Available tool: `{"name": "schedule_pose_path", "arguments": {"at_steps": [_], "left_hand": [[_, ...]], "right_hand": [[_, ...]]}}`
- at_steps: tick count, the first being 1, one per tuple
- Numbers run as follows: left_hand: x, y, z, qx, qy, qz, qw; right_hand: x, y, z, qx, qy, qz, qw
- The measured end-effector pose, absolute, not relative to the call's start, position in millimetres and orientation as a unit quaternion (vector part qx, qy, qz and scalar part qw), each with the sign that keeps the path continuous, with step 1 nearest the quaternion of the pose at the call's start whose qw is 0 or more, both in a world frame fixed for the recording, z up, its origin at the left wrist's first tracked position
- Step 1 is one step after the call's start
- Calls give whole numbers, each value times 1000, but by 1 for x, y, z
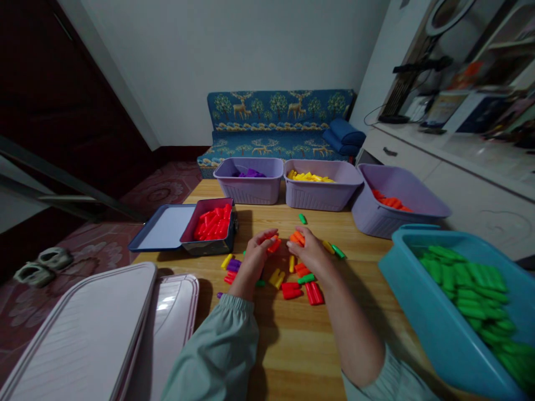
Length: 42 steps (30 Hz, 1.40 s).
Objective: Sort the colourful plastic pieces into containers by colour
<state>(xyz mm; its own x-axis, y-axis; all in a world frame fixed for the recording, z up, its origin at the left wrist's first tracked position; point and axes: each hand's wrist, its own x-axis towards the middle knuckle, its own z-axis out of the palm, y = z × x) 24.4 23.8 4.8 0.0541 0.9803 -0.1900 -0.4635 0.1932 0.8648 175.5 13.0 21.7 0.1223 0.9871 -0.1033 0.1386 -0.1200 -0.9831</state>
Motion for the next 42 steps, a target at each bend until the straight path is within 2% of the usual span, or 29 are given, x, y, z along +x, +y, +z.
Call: {"name": "schedule_pose_path", "arguments": {"at_steps": [4,10,17,21,27,32,42], "left_hand": [[24,25,2,318,393,558,658],[24,28,-2,331,402,568,637],[25,22,4,348,386,558,647],[26,19,9,342,370,554,663],[29,23,6,325,346,579,663],[29,22,11,263,315,575,708],[23,17,21,202,278,546,764]], "right_hand": [[168,13,24,-551,-440,522,480],[166,12,30,-523,-474,468,532],[155,8,29,-425,-358,613,561],[153,8,26,-416,-334,637,557],[157,12,16,-471,-429,565,524],[154,16,8,-479,-482,509,529],[149,11,15,-513,-639,314,480]]}}
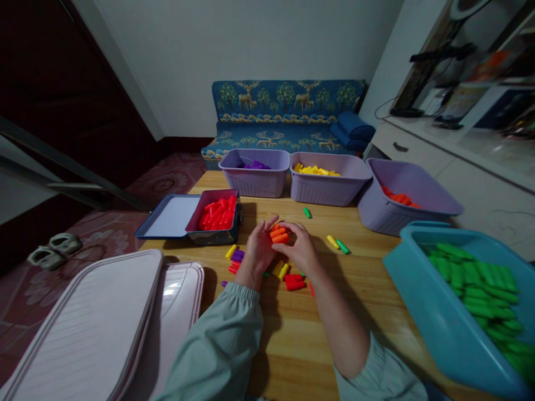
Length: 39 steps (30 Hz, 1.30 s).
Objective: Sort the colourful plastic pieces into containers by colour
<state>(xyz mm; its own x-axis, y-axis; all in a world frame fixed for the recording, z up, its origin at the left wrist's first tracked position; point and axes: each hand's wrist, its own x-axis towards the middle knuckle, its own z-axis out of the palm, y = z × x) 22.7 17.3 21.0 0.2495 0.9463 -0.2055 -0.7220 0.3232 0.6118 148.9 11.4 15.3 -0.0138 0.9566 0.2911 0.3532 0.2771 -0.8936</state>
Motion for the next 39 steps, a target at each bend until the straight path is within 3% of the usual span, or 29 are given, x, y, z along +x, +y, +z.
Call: {"name": "schedule_pose_path", "arguments": {"at_steps": [8,16,20,29,39], "left_hand": [[28,16,21,183,278,535,776],[29,18,16,176,257,554,772],[29,16,18,199,256,556,765],[36,16,14,270,320,566,710],[39,10,6,362,391,532,658]], "right_hand": [[146,13,10,-520,-659,258,478],[146,6,24,-495,-468,472,559],[146,7,20,-489,-437,517,550],[140,11,5,-548,-529,406,505],[138,8,12,-501,-551,426,513]]}}
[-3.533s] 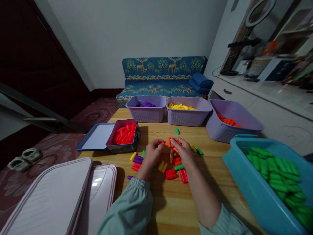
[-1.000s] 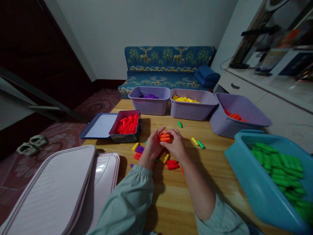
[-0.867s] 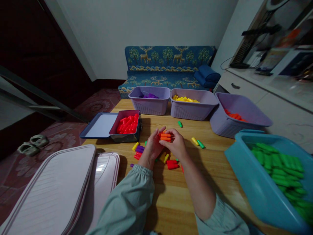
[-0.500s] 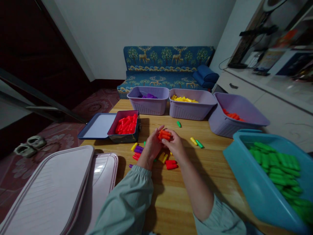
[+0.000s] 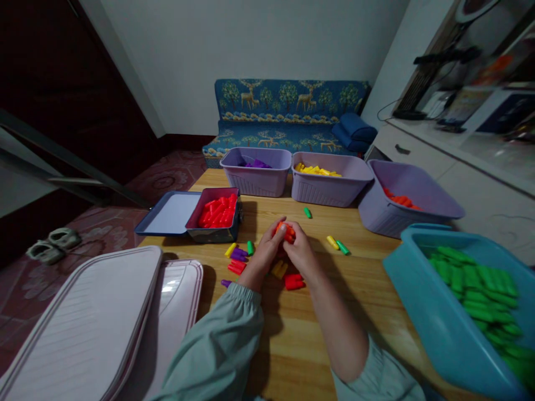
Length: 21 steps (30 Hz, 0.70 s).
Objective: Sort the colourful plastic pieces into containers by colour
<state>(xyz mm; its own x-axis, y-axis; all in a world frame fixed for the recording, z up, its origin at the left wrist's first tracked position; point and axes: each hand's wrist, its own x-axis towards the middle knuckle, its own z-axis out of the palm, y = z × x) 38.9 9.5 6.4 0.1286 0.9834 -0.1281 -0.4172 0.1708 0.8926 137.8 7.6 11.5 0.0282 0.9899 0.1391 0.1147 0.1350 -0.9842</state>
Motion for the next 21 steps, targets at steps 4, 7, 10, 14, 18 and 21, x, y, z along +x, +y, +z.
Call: {"name": "schedule_pose_path", "arguments": {"at_steps": [4,7,10,14,18,21], "left_hand": [[37,13,2,376,400,518,656],[36,15,0,392,399,539,630],[36,18,-1,389,414,556,607],[35,20,-1,366,453,560,590],[33,20,-1,351,448,563,599],[33,20,-1,356,446,562,599]], "right_hand": [[139,7,8,-516,-532,455,494],[142,7,13,-526,-472,500,501],[150,9,23,-498,-390,545,550],[174,13,38,-449,-323,541,633],[207,27,52,-413,-259,500,716],[234,46,70,-399,-199,465,765]]}}
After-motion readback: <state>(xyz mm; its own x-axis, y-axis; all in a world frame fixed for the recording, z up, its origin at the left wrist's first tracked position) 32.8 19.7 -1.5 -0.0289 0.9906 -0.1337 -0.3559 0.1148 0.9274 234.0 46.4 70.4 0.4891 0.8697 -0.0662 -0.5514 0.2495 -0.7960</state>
